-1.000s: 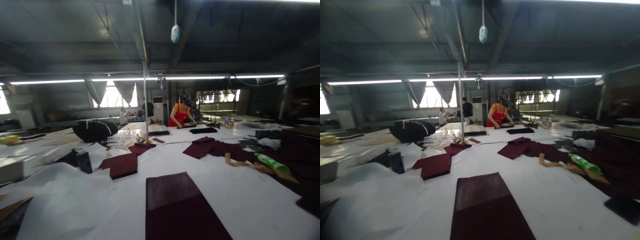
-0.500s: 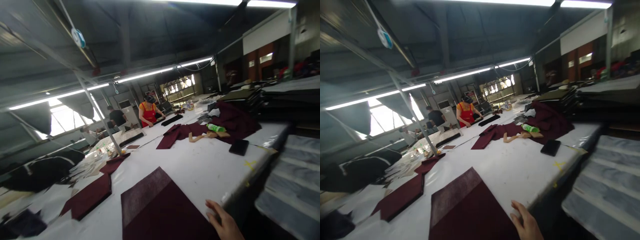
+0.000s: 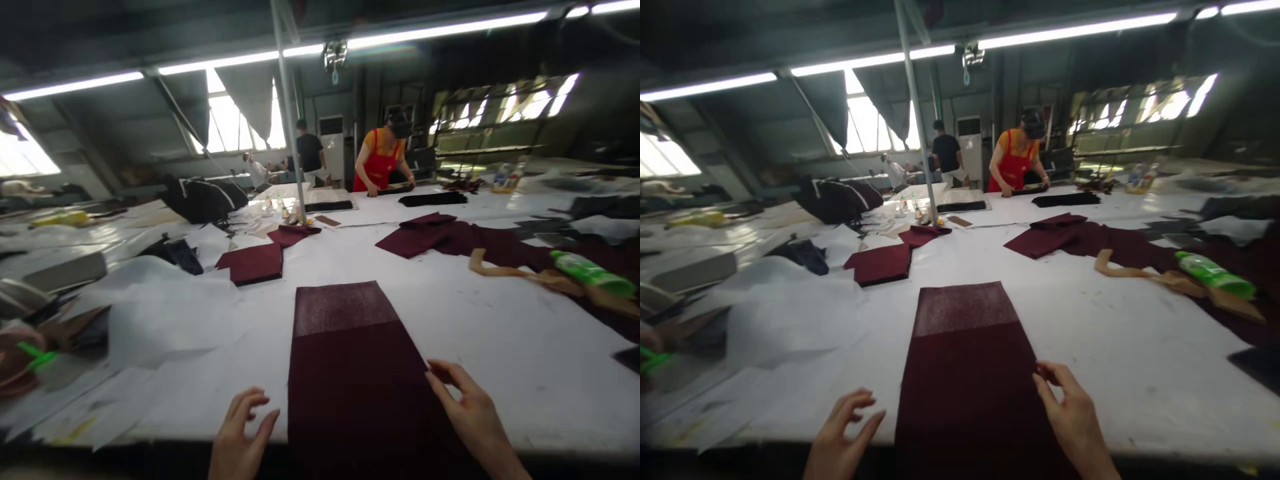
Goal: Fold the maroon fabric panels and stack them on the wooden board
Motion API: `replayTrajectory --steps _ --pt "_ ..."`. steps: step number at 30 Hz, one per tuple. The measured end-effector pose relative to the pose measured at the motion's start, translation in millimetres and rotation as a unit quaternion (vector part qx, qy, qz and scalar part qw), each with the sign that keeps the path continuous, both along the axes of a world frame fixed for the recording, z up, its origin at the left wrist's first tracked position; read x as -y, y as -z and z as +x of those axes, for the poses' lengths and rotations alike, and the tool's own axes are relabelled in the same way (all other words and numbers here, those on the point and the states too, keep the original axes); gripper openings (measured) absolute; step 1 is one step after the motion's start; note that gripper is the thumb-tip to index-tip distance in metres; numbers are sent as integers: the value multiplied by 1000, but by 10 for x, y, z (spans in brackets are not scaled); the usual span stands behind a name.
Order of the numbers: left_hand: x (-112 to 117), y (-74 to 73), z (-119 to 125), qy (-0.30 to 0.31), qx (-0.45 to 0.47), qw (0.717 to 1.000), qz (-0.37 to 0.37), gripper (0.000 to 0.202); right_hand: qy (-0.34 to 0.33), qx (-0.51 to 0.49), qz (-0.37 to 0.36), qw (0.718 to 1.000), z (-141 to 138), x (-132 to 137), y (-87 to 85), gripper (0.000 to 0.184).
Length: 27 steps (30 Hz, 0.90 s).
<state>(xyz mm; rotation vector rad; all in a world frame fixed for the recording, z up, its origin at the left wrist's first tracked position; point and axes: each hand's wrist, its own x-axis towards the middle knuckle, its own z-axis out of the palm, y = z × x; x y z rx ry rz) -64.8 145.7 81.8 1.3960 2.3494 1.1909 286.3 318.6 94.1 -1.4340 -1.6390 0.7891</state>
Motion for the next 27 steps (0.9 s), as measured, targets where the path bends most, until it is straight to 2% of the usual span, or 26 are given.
replayTrajectory --steps 3,6,9,12,15,19,27 --pt "-459 -137 -45 43 -22 999 18 16 -127 31 27 991 -562 -212 -162 25" --pt "-915 -188 -36 92 -28 995 13 16 -232 58 54 969 -1116 -430 -190 16" --pt "-1300 -122 -42 129 -42 991 15 25 -282 103 94 949 -1551 -643 -98 6" --pt "-1567 -8 -90 148 -73 986 5 33 -295 138 130 937 -1830 -803 39 8" --pt "-1702 90 -156 165 -110 980 -23 38 -294 155 151 931 -1978 -883 157 11" --pt "-1730 169 -213 176 -126 975 -55 41 -302 158 155 927 -2059 -901 252 12" --pt "-1702 238 -225 166 -130 974 -89 48 -336 154 166 914 -2061 -878 303 11"
